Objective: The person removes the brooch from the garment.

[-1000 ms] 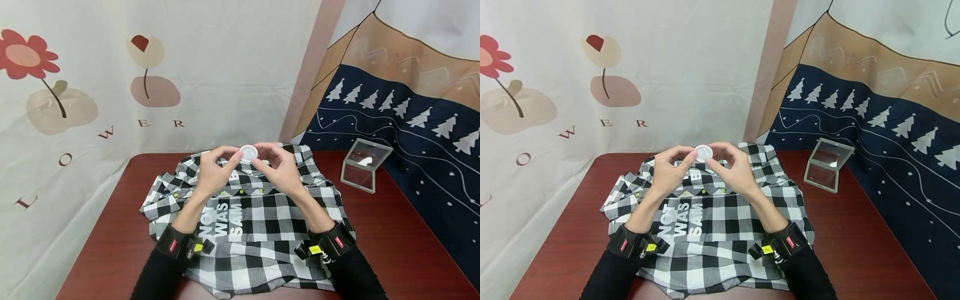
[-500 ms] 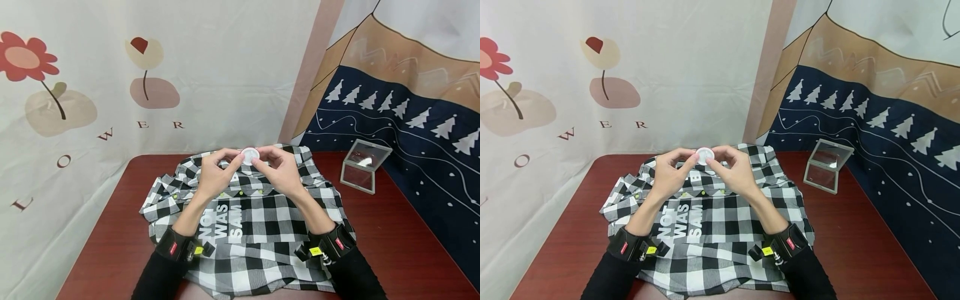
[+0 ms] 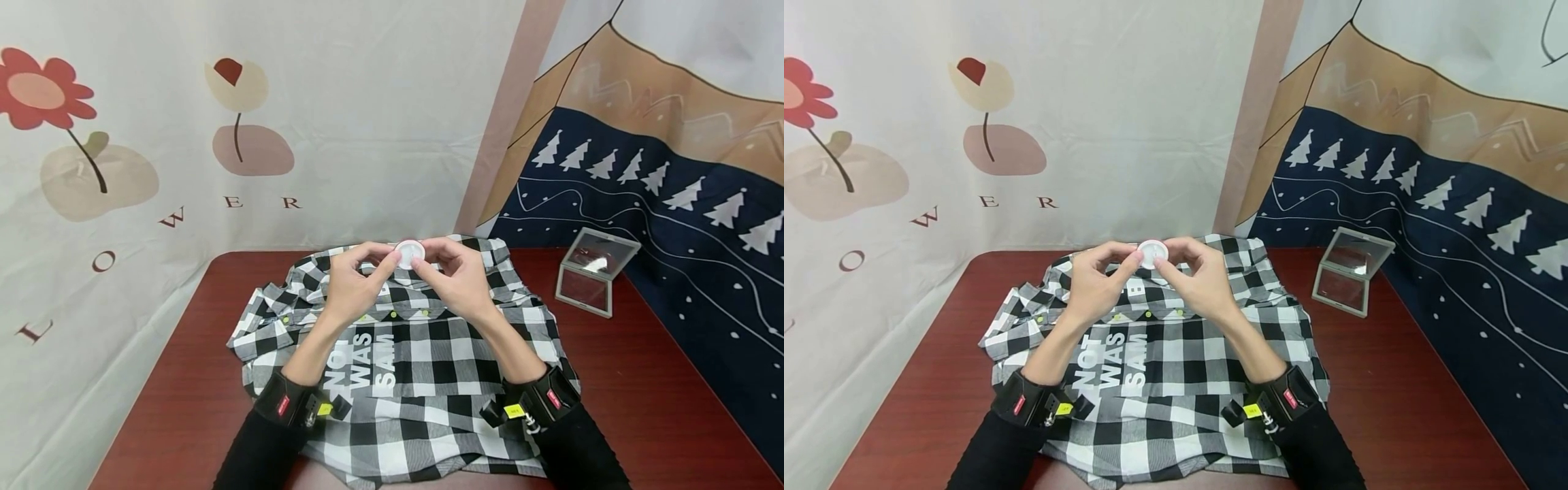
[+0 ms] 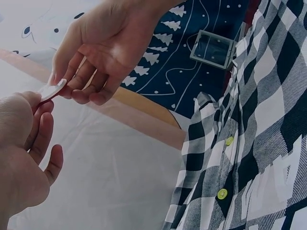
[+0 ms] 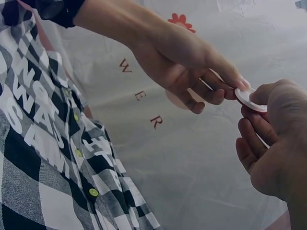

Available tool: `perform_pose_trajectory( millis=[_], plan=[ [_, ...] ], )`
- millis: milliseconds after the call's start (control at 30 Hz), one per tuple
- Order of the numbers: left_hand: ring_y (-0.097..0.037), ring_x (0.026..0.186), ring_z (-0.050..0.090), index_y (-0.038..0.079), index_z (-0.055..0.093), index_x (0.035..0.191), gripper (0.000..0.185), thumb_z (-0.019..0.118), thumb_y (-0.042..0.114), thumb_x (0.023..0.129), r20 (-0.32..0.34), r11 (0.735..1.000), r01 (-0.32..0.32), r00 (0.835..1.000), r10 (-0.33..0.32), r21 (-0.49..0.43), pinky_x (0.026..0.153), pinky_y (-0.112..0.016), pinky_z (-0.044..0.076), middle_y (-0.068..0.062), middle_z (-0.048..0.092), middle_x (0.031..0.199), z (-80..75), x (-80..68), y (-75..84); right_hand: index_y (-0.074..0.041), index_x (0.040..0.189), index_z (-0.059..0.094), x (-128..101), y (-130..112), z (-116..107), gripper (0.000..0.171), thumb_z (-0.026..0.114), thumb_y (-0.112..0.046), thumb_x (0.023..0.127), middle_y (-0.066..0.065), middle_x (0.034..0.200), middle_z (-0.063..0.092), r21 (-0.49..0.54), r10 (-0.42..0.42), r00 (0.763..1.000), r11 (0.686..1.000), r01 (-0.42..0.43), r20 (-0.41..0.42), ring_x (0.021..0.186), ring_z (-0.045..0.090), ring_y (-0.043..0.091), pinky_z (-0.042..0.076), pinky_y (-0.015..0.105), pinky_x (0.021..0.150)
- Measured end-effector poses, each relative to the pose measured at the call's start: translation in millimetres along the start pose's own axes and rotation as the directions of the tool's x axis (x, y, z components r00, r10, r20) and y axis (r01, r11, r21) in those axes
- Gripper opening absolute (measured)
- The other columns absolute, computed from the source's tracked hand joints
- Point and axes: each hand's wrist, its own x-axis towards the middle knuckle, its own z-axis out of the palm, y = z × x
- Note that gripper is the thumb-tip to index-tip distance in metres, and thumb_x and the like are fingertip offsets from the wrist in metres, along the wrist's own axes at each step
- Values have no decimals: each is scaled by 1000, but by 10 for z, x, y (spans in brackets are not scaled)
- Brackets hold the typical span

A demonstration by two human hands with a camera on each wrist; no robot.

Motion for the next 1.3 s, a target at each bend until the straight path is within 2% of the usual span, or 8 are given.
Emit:
perform_pose_trajectory(
  millis=[233,433,1067,1300],
  plan=[
    [-8,82,69,4,86,109,9,83,11,103,13,1000,1,1000,-1,-13,72,-18,54,-15,84,97,24,-16,13,10,121,78,-2,-17,9,21,77,7,100,-10,104,78,-14,-2,1000,1000,2,-18,91,72,8,62,20,87],
    [-7,81,69,3,85,108,8,83,9,103,22,1000,-1,1000,1,-23,77,-18,55,-15,84,96,44,-18,14,11,119,78,-8,-28,17,20,77,6,99,-11,101,78,-13,-7,999,1000,6,-35,90,72,7,61,18,85],
    [-8,80,68,3,85,105,6,84,7,101,20,999,-40,999,40,-23,76,-19,55,-14,83,93,74,-30,7,12,115,77,-5,-18,50,17,76,5,100,-11,101,78,1,8,998,1000,-8,-66,88,71,7,61,18,81],
    [-8,79,68,2,85,106,6,84,6,101,29,998,-58,998,58,-22,76,-20,56,-14,83,92,81,-23,0,10,115,78,-6,-12,44,16,75,3,101,-10,106,79,-13,9,997,1000,-10,-71,90,73,6,62,18,83]
  ],
)
